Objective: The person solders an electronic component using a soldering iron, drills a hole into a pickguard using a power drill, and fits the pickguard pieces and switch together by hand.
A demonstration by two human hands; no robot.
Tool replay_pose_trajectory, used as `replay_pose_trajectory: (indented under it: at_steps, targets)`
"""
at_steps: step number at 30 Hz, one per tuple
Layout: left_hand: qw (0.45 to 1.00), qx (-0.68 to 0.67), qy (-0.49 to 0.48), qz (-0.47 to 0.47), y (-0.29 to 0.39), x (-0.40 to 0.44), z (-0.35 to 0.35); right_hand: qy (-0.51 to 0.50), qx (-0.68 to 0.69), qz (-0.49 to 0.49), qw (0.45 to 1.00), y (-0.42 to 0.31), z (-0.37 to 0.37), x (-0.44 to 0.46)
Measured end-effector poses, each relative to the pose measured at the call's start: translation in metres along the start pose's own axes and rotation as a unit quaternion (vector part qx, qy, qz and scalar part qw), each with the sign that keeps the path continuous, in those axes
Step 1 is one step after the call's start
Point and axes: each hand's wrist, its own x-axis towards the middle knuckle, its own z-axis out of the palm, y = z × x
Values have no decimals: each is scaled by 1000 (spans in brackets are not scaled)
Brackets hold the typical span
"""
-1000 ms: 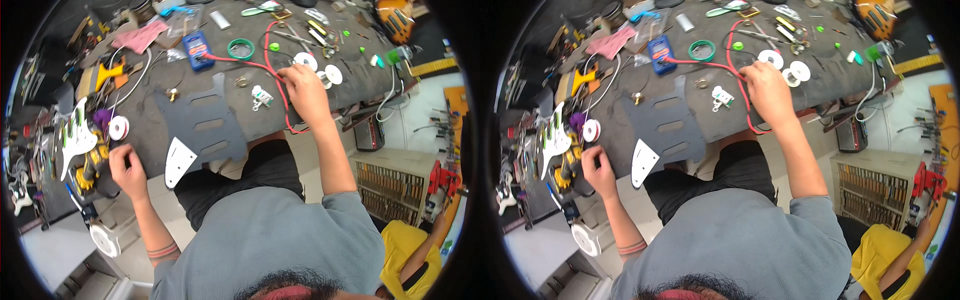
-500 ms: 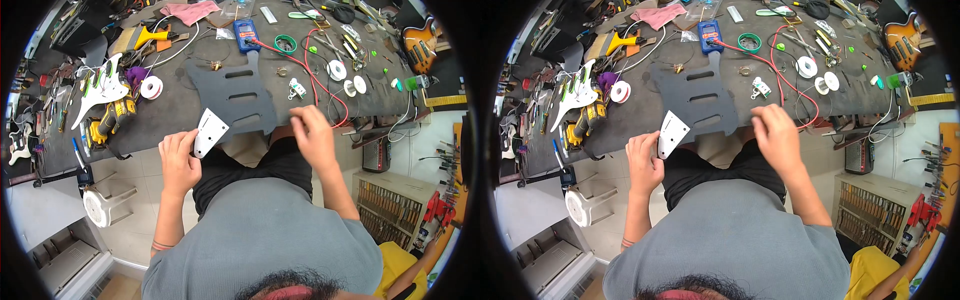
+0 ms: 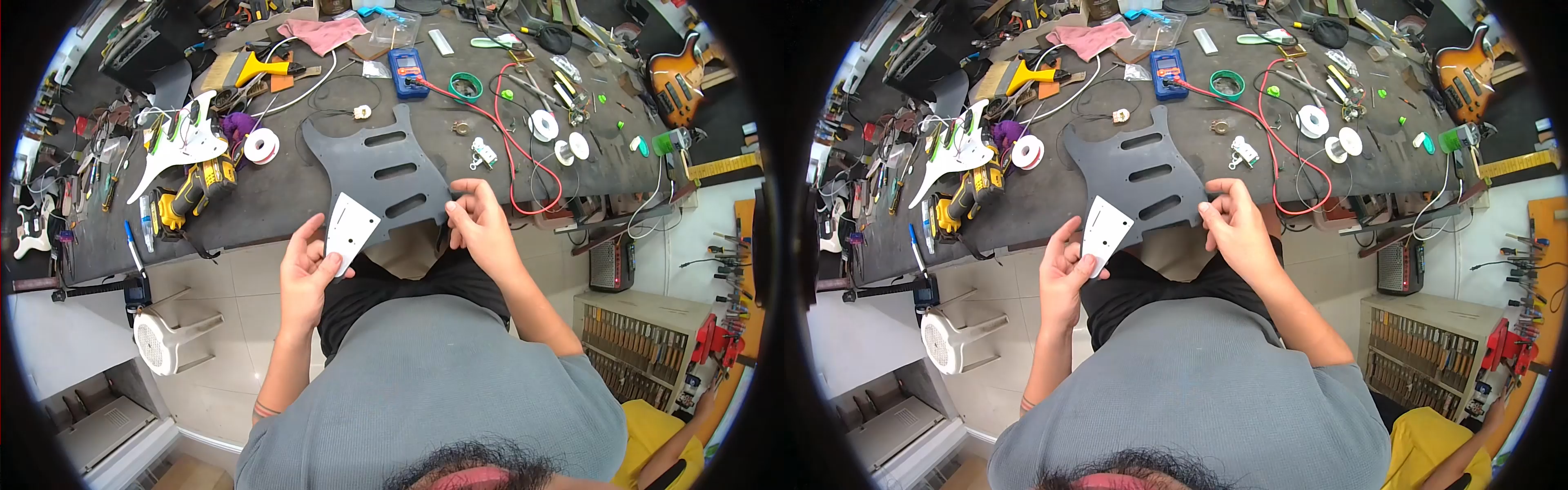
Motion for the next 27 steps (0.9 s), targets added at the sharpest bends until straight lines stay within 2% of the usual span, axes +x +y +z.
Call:
replay_pose_trajectory:
  at_steps: [4, 8, 11, 12, 14, 17, 18, 19, 21, 24, 27]
  targets:
    - [999, 12, -17, -43, -6, -19, -12, -57, 79, 43, 994, 7, 0, -11]
    - [993, 2, -89, -79, -6, -26, -26, -133, 106, 51, 984, 8, -4, -20]
    - [979, -165, -119, -31, -5, -14, -13, -195, 136, 49, 970, 8, -6, -20]
    - [982, -134, -126, -51, 2, -11, -9, -212, 131, 50, 967, 7, -4, -19]
    - [989, -106, -102, -32, 10, -2, 1, -241, 112, 49, 963, 5, -5, -13]
    - [991, -101, -82, 36, 19, 9, 13, -133, -50, -47, 989, -19, -23, 0]
    - [989, -104, -78, 63, 23, 13, 16, 2, -128, -153, 980, -14, -30, 11]
    - [989, -96, -81, 82, 31, 16, 23, 127, -252, -195, 939, -17, -40, 18]
    - [986, -82, -83, 121, 46, 21, 38, 205, -354, -200, 890, -10, -58, 35]
    - [989, -52, -53, 131, 40, 28, 37, 232, -470, -215, 824, 4, -62, 49]
    - [989, -67, -43, 122, 39, 23, 43, 198, -482, -222, 824, 4, -61, 53]
